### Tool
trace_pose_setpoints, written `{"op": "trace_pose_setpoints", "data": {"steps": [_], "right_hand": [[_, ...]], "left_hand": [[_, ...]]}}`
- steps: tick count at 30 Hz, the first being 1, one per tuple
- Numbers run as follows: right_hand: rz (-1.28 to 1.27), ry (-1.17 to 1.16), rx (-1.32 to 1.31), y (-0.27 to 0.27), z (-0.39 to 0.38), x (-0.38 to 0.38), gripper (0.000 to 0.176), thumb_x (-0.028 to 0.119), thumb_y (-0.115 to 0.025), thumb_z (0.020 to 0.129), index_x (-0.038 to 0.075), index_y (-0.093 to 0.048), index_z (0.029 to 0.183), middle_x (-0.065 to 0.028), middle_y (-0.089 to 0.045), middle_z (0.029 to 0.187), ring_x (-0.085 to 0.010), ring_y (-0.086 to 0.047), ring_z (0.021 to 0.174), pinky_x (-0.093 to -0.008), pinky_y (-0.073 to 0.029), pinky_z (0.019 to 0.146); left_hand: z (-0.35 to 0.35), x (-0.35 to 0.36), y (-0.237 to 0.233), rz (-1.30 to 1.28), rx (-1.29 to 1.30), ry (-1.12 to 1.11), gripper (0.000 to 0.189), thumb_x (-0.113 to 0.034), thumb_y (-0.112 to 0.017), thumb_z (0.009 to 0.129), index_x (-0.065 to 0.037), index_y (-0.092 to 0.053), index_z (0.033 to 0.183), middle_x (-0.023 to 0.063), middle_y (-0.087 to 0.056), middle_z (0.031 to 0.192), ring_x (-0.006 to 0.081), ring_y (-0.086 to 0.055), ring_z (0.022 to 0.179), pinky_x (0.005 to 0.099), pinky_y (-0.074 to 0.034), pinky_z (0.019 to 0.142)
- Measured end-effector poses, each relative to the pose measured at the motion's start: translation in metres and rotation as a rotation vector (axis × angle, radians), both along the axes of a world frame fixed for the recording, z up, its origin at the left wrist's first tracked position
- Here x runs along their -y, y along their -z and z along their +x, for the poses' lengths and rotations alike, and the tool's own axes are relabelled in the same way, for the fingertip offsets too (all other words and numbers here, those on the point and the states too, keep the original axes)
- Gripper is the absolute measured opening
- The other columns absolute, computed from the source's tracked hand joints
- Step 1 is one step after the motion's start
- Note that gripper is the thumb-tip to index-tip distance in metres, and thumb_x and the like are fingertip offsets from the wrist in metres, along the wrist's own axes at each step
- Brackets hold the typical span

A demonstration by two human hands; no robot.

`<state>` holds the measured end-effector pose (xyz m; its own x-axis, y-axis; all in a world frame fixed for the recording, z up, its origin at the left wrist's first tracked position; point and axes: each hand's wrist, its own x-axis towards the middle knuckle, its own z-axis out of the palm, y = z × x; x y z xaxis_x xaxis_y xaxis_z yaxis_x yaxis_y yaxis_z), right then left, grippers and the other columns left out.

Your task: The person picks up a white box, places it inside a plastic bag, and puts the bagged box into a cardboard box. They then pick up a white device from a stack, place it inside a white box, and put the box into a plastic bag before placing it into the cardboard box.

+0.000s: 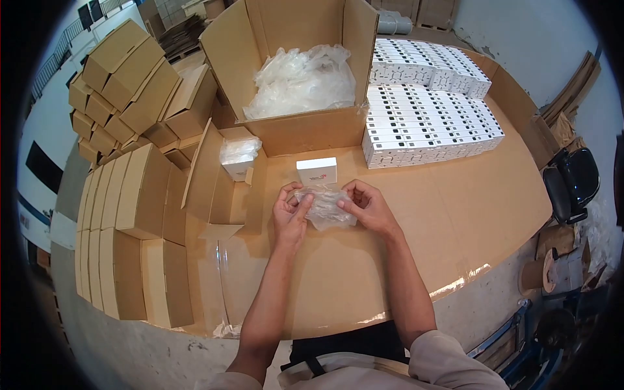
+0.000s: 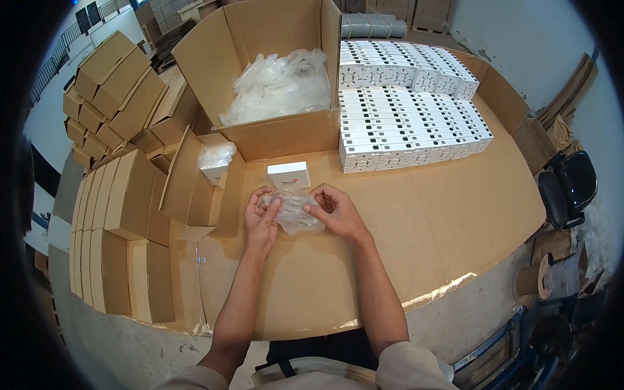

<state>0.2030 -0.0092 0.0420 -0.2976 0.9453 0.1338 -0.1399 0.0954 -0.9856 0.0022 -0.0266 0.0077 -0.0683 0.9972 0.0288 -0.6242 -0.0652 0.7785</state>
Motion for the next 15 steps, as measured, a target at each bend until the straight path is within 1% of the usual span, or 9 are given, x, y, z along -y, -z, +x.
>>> {"op": "trace_pose_setpoints", "data": {"steps": [3, 4, 7, 10, 12, 15], "right_hand": [[0.025, 0.02, 0.005, 0.011, -0.006, -0.004, 0.021, 0.012, -0.069, 0.1, 0.006, -0.056, 0.085, 0.008, -0.054, 0.072, -0.0008, -0.046, 0.067, -0.022, -0.036, 0.057], [0.043, 0.065, 0.01, 0.014, -0.007, -0.005, 0.023, 0.013, -0.07, 0.1, 0.006, -0.056, 0.084, 0.0082, -0.052, 0.071, -0.0011, -0.044, 0.065, -0.0224, -0.035, 0.056], [0.1, 0.181, 0.026, 0.024, -0.01, -0.009, 0.027, 0.016, -0.07, 0.1, 0.006, -0.055, 0.08, 0.0086, -0.046, 0.067, -0.002, -0.038, 0.062, -0.0238, -0.031, 0.054], [0.141, 0.266, 0.062, 0.03, -0.013, -0.012, 0.033, 0.02, -0.068, 0.102, 0.006, -0.053, 0.076, 0.0084, -0.043, 0.066, -0.0028, -0.035, 0.063, -0.0251, -0.03, 0.054], [0.137, 0.322, 0.108, 0.028, -0.014, -0.012, 0.038, 0.023, -0.066, 0.104, 0.006, -0.051, 0.073, 0.0086, -0.04, 0.066, -0.0033, -0.033, 0.063, -0.0258, -0.029, 0.054], [0.123, 0.373, 0.022, 0.027, -0.02, -0.012, 0.044, 0.026, -0.065, 0.105, 0.006, -0.048, 0.07, 0.0087, -0.036, 0.067, -0.0035, -0.031, 0.065, -0.026, -0.028, 0.055]], "left_hand": [[0.006, 0.004, -0.009, 0.002, -0.025, 0.015, 0.05, 0.001, -0.073, 0.093, -0.003, -0.047, 0.135, 0.0148, -0.069, 0.117, 0.0172, -0.068, 0.106, 0.0315, -0.057, 0.094], [0.01, 0.005, -0.013, 0.007, -0.026, 0.015, 0.052, 0.0, -0.073, 0.093, -0.003, -0.046, 0.137, 0.0143, -0.069, 0.116, 0.0171, -0.068, 0.106, 0.0311, -0.057, 0.095], [0.017, 0.006, -0.007, -0.053, -0.167, 0.082, 0.041, -0.004, -0.067, 0.099, -0.003, -0.05, 0.137, 0.0096, -0.069, 0.118, 0.0148, -0.068, 0.105, 0.0303, -0.056, 0.095], [0.018, 0.006, 0.001, -0.108, -0.266, 0.129, 0.029, -0.011, -0.062, 0.104, -0.002, -0.056, 0.13, 0.0066, -0.069, 0.115, 0.0116, -0.066, 0.102, 0.0295, -0.056, 0.092], [0.02, 0.005, 0.002, -0.08, -0.261, 0.08, 0.024, -0.016, -0.06, 0.106, -0.002, -0.06, 0.125, 0.005, -0.069, 0.113, 0.0094, -0.065, 0.099, 0.0284, -0.055, 0.09], [0.015, 0.003, 0.009, -0.06, -0.324, 0.043, 0.022, -0.019, -0.059, 0.107, -0.002, -0.061, 0.12, 0.0036, -0.069, 0.11, 0.0075, -0.063, 0.097, 0.0271, -0.054, 0.087]]}}
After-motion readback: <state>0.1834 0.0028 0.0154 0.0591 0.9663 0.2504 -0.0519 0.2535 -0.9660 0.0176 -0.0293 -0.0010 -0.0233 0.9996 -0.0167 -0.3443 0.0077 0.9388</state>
